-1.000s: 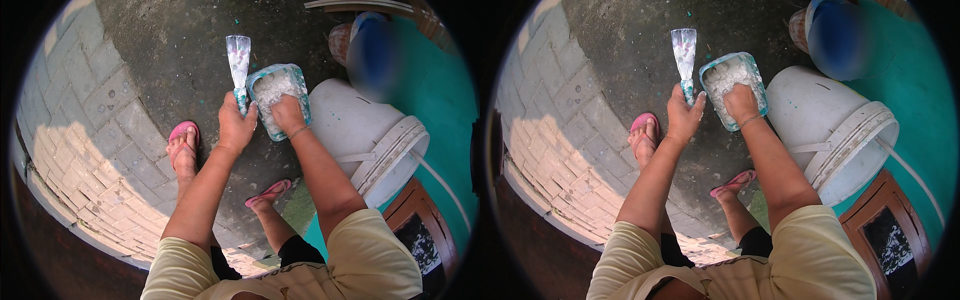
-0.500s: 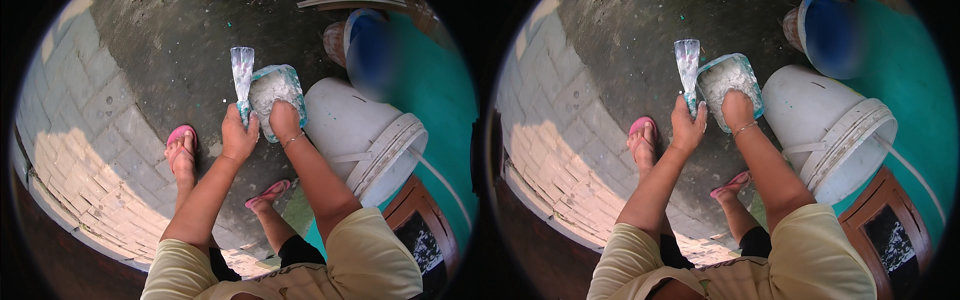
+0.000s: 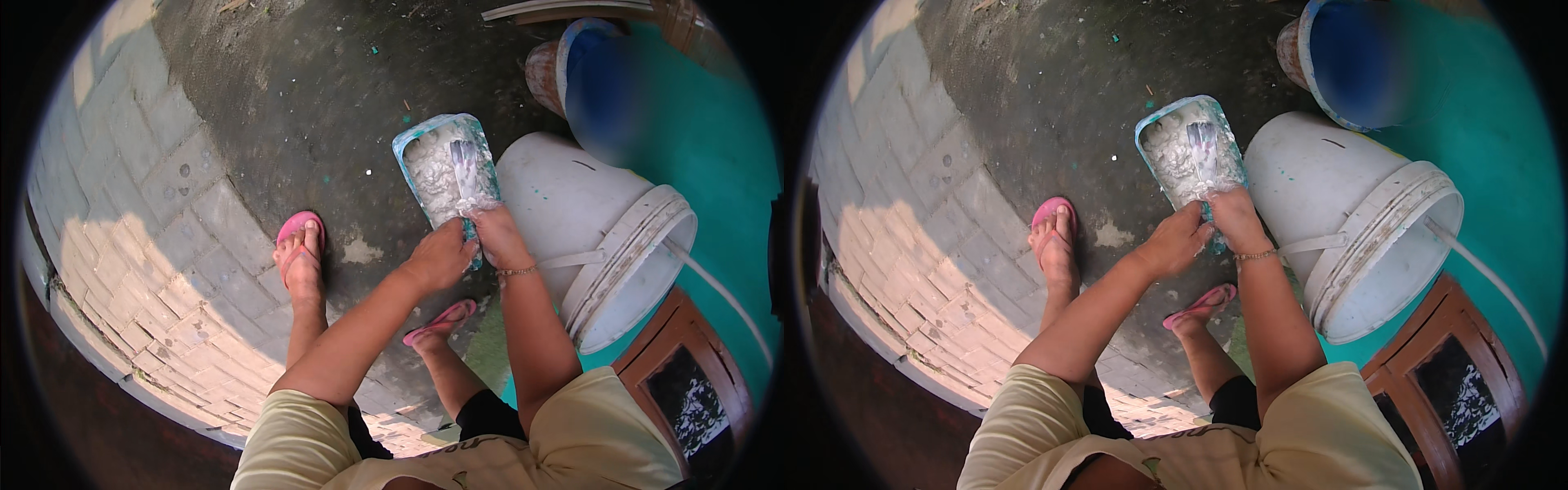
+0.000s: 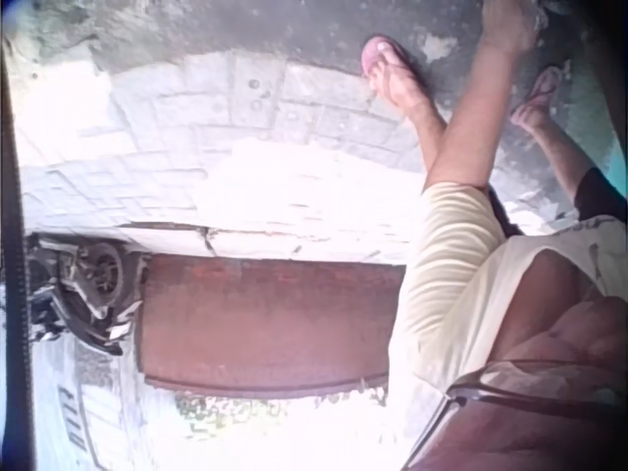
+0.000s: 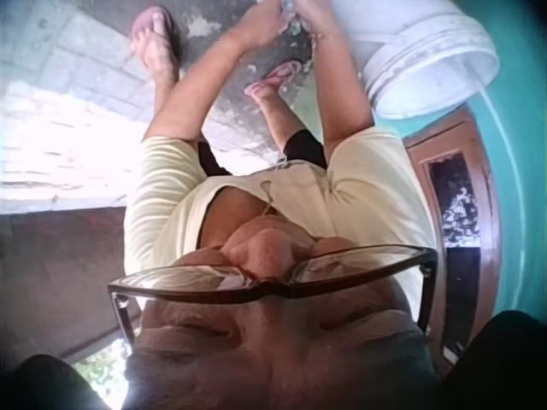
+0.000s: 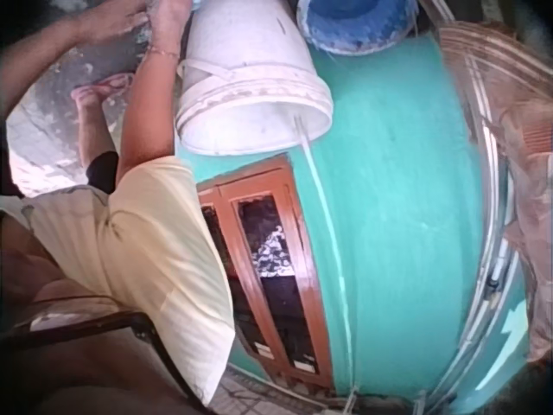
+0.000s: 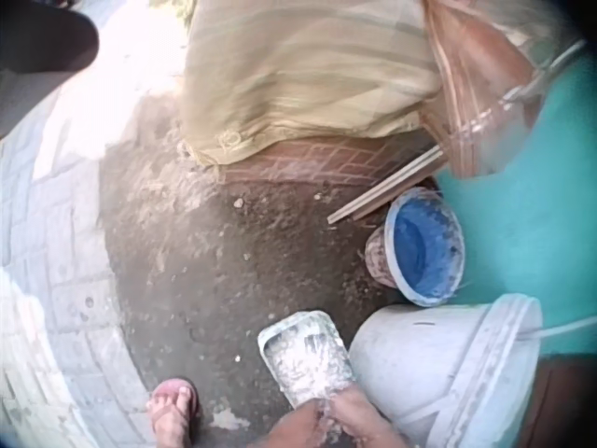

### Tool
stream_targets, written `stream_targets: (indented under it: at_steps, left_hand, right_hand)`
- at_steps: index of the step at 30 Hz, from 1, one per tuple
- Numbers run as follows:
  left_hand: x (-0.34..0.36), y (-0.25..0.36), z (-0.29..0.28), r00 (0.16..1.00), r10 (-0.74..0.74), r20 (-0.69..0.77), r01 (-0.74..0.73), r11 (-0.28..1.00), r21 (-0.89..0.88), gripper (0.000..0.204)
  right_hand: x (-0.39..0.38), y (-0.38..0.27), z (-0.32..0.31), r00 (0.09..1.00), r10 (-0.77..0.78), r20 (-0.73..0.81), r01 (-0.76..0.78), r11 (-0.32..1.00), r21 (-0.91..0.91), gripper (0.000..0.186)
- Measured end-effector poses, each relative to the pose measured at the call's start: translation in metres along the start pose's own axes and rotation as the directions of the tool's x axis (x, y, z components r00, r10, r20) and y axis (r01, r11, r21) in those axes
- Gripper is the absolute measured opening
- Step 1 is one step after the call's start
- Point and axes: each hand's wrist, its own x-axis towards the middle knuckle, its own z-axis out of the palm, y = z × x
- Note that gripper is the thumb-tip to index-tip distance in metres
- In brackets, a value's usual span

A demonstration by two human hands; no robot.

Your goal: The person applies putty to a wall section near a doorframe using a spatula, then mixes more putty in a plastic container by hand, and finishes by washing their hands in a bucket of water.

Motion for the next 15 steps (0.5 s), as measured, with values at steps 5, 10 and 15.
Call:
stream_targets:
  at_steps: [5,10,15]
  left_hand:
    - [0.011,0.016,-0.059,0.913,0.002,-0.407,0.097,0.97,0.224,0.027]
    - [0.032,-0.004,-0.085,0.707,0.205,-0.677,0.037,0.945,0.325,0.03]
    - [0.057,-0.017,-0.092,0.798,0.135,-0.587,0.002,0.974,0.225,0.029]
  right_hand:
    - [0.002,0.001,-0.031,0.999,-0.023,0.028,0.033,0.88,-0.473,0.03]
    - [-0.045,-0.048,-0.009,0.996,-0.07,0.061,0.093,0.719,-0.689,0.033]
    - [-0.07,-0.063,0.001,0.75,-0.661,-0.026,0.308,0.384,-0.87,0.032]
